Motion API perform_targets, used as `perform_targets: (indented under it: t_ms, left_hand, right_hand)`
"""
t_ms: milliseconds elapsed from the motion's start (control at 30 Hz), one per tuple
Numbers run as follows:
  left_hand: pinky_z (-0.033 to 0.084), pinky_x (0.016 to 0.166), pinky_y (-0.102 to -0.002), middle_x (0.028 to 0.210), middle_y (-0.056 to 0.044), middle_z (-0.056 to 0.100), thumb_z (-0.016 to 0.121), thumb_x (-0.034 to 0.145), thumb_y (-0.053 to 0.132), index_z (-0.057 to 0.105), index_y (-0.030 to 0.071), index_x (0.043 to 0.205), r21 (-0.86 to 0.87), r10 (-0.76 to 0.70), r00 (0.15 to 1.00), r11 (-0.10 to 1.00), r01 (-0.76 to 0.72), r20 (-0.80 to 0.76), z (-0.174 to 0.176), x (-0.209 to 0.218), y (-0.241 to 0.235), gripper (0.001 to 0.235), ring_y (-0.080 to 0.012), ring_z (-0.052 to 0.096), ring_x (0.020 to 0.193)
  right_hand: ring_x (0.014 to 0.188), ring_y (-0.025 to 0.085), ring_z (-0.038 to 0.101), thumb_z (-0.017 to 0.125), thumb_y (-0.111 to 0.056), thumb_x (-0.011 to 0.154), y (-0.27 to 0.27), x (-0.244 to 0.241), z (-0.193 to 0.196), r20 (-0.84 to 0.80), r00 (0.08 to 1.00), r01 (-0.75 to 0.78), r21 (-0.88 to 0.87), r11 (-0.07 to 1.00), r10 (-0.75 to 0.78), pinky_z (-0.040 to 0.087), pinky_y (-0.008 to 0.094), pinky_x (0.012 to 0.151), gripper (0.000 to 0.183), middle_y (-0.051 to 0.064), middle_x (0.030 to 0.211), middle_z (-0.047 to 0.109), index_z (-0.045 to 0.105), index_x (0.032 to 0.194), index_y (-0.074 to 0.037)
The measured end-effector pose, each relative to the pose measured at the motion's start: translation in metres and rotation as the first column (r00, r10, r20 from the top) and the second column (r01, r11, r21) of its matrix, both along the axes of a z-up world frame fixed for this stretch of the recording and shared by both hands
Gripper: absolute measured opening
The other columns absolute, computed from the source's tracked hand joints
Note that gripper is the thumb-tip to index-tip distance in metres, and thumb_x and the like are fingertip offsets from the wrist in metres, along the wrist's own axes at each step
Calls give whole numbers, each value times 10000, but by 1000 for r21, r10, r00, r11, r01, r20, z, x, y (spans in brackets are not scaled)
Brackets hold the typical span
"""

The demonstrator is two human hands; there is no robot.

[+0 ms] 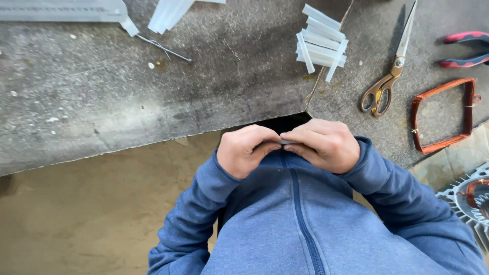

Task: Folding small white insulation strips on a workbench

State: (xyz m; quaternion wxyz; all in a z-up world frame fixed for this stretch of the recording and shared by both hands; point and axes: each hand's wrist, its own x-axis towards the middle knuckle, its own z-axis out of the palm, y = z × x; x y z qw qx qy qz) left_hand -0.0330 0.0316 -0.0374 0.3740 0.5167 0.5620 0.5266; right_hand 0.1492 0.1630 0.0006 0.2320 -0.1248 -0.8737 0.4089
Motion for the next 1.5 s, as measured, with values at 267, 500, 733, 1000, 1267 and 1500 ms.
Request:
perform_targets:
  t_ms: [267, 500, 733, 1000, 1267, 1500]
  left_hand:
    - [626, 648, -305, 889, -6, 743, 706, 997, 183, 741, 157, 1029, 266, 194, 879, 961, -80, -436, -15, 25, -13, 54, -218, 738, 772]
    - [594, 639, -242, 825, 42, 692, 652, 1032, 238, 718, 189, 960, 430, 276, 775, 903, -6, -569, 2, 13, -2, 109, -150, 704, 699]
    - [583, 649, -294, 836, 53, 694, 685, 1009, 318, 752, 231, 1050, 513, 469, 500, 857, -57, -728, -4, -117, 36, 117, -170, 689, 727]
    - [561, 755, -433, 895, 36, 617, 857, 766, 441, 669, 257, 1063, 126, 267, 258, 880, -458, -928, -66, -215, 78, 397, -257, 655, 869]
    - [557, 758, -450, 855, 40, 636, 804, 859, 355, 662, 283, 1107, -46, 138, 426, 918, -394, -894, -56, -230, 79, 295, -278, 703, 809]
    - [527, 609, -280, 835, 39, 734, 793, 900, 303, 761, 265, 1054, -169, 262, 847, 912, -374, -462, 1, -185, 63, 161, -117, 655, 650]
  right_hand:
    - [681, 305, 723, 739, -62, 912, -20, 16, -13, 1, 997, 77, 118, 990, -78, 578, 399, 546, 100, 83, 828, 754, 786, 999, -78]
    - [708, 318, 742, 735, -74, 918, -21, 25, -2, -3, 992, 123, 130, 984, -124, 588, 424, 551, 121, 82, 830, 776, 793, 1019, -109]
    - [803, 309, 754, 793, -89, 927, 40, 21, -7, -58, 941, 334, 337, 880, -335, 588, 432, 664, 127, 83, 894, 794, 819, 1050, -110]
    - [1024, 248, 742, 781, -218, 1020, 63, 8, -27, -319, 856, 516, 576, 633, -407, 567, 370, 933, 126, 25, 1069, 827, 851, 1092, -142]
    - [902, 269, 739, 819, -135, 959, 58, 0, -39, -316, 886, 453, 443, 774, -338, 581, 388, 843, 21, 42, 963, 817, 835, 953, -122]
    - [921, 307, 742, 782, -104, 942, 61, -3, -37, -341, 898, 408, 409, 816, -278, 594, 412, 844, 95, 104, 1004, 810, 824, 1017, -64]
